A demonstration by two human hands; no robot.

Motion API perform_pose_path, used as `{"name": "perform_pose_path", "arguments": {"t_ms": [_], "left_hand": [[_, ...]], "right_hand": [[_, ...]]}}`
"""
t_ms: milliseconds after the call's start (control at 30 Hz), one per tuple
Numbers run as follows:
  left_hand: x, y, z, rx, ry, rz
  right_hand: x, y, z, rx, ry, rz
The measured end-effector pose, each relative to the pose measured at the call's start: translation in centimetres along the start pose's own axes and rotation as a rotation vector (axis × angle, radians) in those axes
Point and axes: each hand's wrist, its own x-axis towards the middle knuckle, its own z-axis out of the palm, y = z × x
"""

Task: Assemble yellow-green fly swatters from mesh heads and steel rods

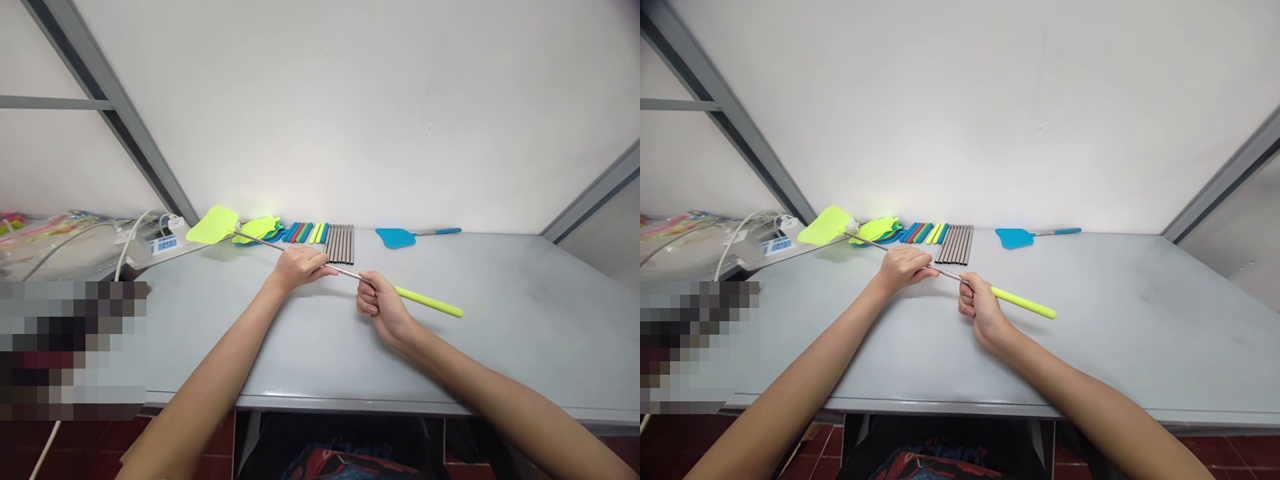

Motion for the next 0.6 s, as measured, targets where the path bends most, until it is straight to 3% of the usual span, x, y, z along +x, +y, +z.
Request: {"name": "perform_pose_path", "arguments": {"t_ms": [267, 600], "left_hand": [[0.0, -0.4, -0.3, 0.035, -0.068, -0.052], [-0.9, -1.3, -0.3, 0.021, 0.009, -0.060]], "right_hand": [[0.4, -0.3, -0.7, -0.081, 0.011, -0.094], [0.1, -1.2, -1.4, -0.065, -0.022, -0.042]]}}
